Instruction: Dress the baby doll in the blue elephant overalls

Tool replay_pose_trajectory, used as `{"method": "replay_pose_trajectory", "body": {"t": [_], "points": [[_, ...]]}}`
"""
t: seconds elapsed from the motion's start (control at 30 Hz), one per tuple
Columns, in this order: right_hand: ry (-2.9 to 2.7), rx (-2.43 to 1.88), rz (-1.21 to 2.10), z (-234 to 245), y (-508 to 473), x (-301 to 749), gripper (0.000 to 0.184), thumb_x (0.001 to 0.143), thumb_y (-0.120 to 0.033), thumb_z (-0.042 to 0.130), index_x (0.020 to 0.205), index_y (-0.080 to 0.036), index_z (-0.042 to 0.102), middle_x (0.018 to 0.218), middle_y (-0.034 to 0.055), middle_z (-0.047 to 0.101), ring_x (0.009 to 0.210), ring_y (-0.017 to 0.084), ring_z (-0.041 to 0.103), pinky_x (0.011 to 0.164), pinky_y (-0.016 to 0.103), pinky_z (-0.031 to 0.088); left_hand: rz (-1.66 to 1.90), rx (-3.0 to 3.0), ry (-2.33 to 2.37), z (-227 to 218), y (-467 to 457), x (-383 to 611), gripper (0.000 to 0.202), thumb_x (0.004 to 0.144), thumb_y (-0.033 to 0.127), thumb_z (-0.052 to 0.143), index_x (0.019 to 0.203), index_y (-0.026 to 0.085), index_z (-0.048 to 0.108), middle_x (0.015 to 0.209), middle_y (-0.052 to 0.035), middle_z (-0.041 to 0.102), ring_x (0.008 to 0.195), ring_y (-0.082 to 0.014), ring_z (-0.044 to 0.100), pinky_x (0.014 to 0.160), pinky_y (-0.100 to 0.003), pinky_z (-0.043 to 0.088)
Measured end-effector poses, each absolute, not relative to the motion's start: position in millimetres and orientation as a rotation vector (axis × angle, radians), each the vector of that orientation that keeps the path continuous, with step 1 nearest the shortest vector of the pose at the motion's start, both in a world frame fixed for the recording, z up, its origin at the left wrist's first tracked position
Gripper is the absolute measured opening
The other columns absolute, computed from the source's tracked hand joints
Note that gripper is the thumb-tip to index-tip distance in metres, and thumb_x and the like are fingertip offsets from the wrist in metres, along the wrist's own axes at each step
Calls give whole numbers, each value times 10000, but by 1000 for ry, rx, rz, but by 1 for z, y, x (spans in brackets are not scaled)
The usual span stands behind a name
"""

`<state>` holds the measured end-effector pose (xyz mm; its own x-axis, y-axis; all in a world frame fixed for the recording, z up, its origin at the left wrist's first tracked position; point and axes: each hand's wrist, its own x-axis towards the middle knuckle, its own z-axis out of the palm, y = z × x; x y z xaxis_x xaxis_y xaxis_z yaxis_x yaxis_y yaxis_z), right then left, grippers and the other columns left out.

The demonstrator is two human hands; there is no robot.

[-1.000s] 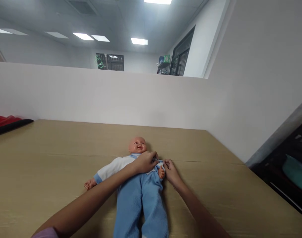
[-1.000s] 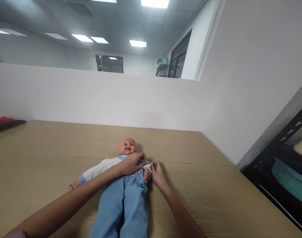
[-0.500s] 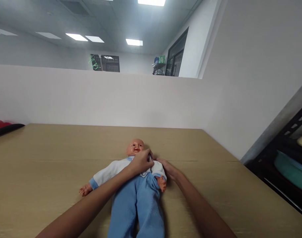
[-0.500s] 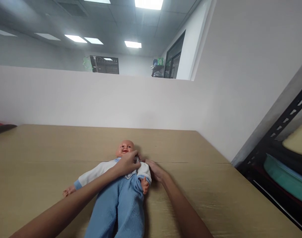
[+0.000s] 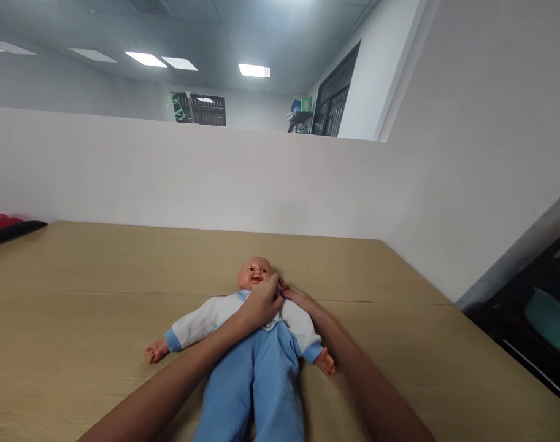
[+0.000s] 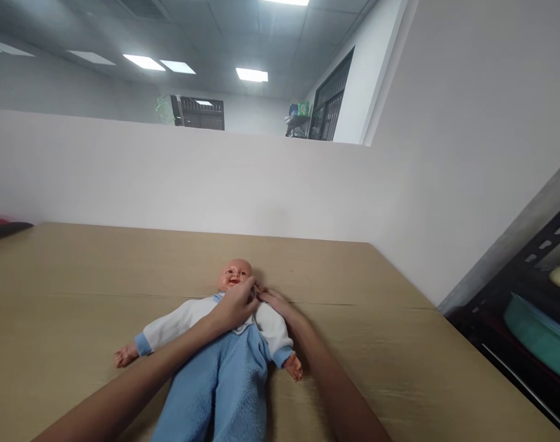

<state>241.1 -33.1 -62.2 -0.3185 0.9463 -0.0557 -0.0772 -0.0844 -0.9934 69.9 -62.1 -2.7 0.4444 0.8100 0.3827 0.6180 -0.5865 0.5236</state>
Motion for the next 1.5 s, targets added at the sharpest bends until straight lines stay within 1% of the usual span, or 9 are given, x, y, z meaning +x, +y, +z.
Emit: {"method": "replay_pose_trajectory", "body": {"t": [0.13,0.27,0.4,0.53,0.77,0.87,1.1,1.33,1.5], "points": [[-1470,-1044,1416,-51,-45,244,337,903,-500,772,1046,-203,699,1043,45,760,1037,233,691,981,409,541,872,2417,1252,-5,-63,68,225,843,40,504,977,213,554,1041,-88,682,988,-242,666,858,-340,527],[-1667,-1107,1270,-33,-81,279,565,758,-433,911,1257,-264,707,1326,81,727,1293,305,609,1177,465,404,821,2445,1297,-7,-63,67,311,817,15,497,1047,213,565,1090,-95,663,1030,-252,654,891,-361,537],[-2055,-1243,945,-21,-105,315,559,898,-429,771,1430,-321,638,1410,79,702,1312,337,615,1162,495,426,719,2500,1324,-9,-63,69,332,805,-16,485,1029,205,592,1092,-98,649,994,-247,657,866,-355,538],[-2077,-1331,689,-20,-112,320,463,962,-430,684,1400,-284,665,1380,106,713,1272,346,639,1122,484,456,625,2585,1334,-4,-68,71,293,829,-4,502,1013,193,618,1082,-112,642,941,-262,651,822,-373,531],[-2140,-1312,391,-27,-138,331,645,896,-514,761,1470,-283,578,1433,127,644,1327,352,580,1166,511,421,557,2807,965,19,-79,64,256,1048,364,498,1201,206,629,1308,-130,632,1172,-291,591,1036,-418,477],[-1988,-1303,465,-43,-150,351,744,820,-525,832,1461,-256,566,1449,152,633,1348,367,568,1170,543,425,433,2817,955,16,-78,62,349,1078,435,426,1131,186,664,1168,-141,705,1069,-289,642,980,-414,493],[-1583,-1268,910,-63,-155,366,544,840,-573,795,1229,-211,677,1198,143,754,1102,300,708,968,460,582,367,2801,1020,3,-72,70,446,1053,531,449,1035,162,699,1013,-179,758,982,-340,705,903,-443,520],[-1512,-1272,931,-63,-154,367,559,772,-569,856,1173,-207,711,1158,136,775,1043,288,725,931,450,607,413,2817,836,10,-70,72,396,1017,440,557,1321,201,640,1347,-146,693,1235,-295,650,1079,-401,470],[-1486,-1301,988,-71,-153,354,553,748,-567,867,1146,-199,760,1118,127,798,998,307,745,897,449,618,387,2833,852,2,-74,75,303,985,405,604,1182,199,705,1129,-141,754,1046,-309,692,972,-418,508]]}}
